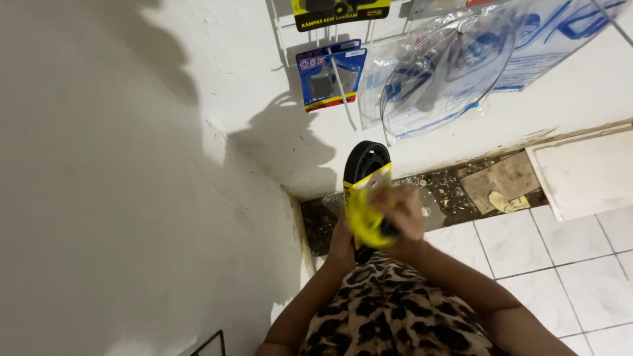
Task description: Cleaning motorcycle scooter belts using a yellow cloth.
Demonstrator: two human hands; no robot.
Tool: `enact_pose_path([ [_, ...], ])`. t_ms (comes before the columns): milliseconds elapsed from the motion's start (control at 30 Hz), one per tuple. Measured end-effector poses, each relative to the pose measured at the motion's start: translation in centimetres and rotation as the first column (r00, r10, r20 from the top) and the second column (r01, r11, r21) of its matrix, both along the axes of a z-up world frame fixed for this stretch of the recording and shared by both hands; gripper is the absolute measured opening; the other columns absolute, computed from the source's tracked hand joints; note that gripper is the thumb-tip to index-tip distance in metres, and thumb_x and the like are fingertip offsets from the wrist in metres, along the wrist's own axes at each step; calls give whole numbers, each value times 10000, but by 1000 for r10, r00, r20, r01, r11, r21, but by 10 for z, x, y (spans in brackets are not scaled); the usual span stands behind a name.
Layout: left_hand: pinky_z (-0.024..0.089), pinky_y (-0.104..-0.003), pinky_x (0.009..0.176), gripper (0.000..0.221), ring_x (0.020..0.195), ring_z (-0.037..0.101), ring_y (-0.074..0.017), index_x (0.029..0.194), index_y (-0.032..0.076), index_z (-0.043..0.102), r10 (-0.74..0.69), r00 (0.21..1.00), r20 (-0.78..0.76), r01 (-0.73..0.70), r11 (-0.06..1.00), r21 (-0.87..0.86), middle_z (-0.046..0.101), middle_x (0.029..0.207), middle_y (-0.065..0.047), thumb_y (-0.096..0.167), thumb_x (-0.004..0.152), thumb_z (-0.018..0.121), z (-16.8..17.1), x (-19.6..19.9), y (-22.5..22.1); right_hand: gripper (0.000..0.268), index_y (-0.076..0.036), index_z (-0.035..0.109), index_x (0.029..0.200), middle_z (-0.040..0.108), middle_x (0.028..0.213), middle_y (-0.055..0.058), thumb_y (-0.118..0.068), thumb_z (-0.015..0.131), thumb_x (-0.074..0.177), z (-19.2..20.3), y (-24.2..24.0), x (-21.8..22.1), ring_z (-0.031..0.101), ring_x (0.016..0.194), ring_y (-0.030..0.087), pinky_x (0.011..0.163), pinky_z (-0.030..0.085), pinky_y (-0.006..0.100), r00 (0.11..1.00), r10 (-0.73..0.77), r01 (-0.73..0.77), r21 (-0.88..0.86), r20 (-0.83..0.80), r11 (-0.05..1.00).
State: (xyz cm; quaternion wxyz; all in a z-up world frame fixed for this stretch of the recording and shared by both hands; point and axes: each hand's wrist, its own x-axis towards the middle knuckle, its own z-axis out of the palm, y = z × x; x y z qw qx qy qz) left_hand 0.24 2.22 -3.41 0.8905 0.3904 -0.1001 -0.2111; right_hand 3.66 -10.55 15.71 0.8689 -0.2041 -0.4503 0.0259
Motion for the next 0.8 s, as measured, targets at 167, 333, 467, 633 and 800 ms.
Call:
enact_pose_path([
  [167, 467, -539, 1064, 665, 1257, 588, -342, 1579, 88, 320, 7, 998, 66, -12, 997, 78, 555, 1439, -221, 487, 1058, 426, 9, -21, -1, 327, 14, 618, 1064, 555, 1030, 166, -72, 793, 801, -67, -45, -24, 574, 911, 307, 826, 522, 406, -33, -855, 890, -374, 518, -262],
  [333, 510, -404, 982, 462, 1061, 646, -186, 1403, 134, 522, 65, 983, -172, -54, 996, 69, 685, 1237, -92, 440, 1057, 502, 23, -9, 3, 164, -43, 809, 949, 657, 1030, 226, -166, 813, 841, -98, -41, -10, 571, 789, 274, 634, 500, 368, -152, -637, 988, 93, 756, -126],
  [467, 515, -403, 863, 665, 957, 622, -192, 1605, 87, 310, 46, 998, 41, -53, 980, 191, 648, 1158, -134, 435, 1064, 478, -41, -14, -5, 406, 69, 695, 929, 556, 1053, 259, -326, 781, 898, -107, -62, -6, 602, 970, 451, 875, 492, 536, 26, -782, 963, -224, 623, -147],
  [633, 492, -445, 884, 738, 994, 581, -187, 1623, 9, 170, 55, 980, 191, -94, 976, 198, 612, 1272, -193, 442, 1092, 445, 0, -14, -1, 431, 10, 791, 1078, 618, 1077, 236, -317, 854, 804, -79, -44, -23, 641, 933, 412, 839, 501, 506, 6, -724, 946, -238, 690, -219],
  [800, 528, -290, 781, 684, 858, 616, -87, 1613, 61, 302, 61, 987, 151, -75, 993, 89, 678, 1157, -65, 436, 1060, 450, -48, -12, 2, 444, 55, 695, 1028, 542, 1059, 254, -369, 759, 914, -86, -39, -21, 590, 940, 446, 820, 489, 540, 18, -804, 966, -218, 595, -139],
])
